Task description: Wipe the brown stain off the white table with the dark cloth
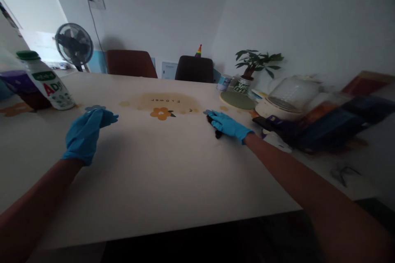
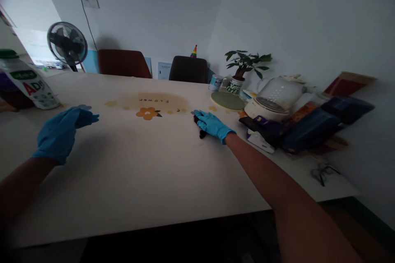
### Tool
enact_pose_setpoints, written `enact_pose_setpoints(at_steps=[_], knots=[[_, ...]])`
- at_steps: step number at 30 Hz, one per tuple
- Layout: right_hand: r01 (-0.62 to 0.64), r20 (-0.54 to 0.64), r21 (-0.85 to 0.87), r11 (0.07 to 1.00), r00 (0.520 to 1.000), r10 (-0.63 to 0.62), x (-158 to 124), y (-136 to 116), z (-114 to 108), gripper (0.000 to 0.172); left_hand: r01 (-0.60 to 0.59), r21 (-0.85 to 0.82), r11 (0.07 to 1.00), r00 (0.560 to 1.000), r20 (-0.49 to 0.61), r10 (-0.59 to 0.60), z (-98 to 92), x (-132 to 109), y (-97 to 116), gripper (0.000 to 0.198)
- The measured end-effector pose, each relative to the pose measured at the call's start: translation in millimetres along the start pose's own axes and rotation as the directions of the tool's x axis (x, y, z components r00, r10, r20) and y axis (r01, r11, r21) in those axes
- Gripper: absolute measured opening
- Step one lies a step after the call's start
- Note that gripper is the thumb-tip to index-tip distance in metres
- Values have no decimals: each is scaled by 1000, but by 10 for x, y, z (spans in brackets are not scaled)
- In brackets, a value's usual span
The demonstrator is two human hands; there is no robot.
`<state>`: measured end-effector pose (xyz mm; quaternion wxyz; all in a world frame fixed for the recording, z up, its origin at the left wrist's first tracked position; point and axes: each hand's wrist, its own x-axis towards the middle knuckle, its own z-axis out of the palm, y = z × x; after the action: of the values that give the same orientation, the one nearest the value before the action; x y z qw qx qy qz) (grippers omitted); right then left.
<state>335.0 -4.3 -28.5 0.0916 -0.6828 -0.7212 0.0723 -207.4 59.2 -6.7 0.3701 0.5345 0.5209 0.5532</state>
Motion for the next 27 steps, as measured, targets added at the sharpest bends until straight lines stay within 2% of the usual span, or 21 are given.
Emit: enact_pose_setpoints(at_steps=[8,12,15,18,21,23,27], knots=[[17,65,48,999,998,-20,-514,59,-49,81,-30,-31,999,999,9,31,26,-41,64,41],[54,-1,15,998,999,-54,-758,-147,127,84,-86,-50,995,996,1,86,44,-20,19,40],[92,-33,0,996,995,-92,-812,-370,331,90,-116,-118,986,993,-34,113,68,21,-9,36],[120,-85,-14,993,989,-120,-662,-624,512,88,-128,-160,979,990,-72,118,95,73,-30,35],[178,-94,-17,984,979,-179,-318,-1025,622,81,-148,-155,977,988,-75,138,99,117,-48,37],[237,-77,-21,971,968,-238,-42,-1409,653,77,-156,-147,977,986,-82,145,85,141,-59,37],[318,-38,-61,946,946,-321,460,-2343,671,66,-131,-146,981,986,-119,114,31,192,-87,34]])
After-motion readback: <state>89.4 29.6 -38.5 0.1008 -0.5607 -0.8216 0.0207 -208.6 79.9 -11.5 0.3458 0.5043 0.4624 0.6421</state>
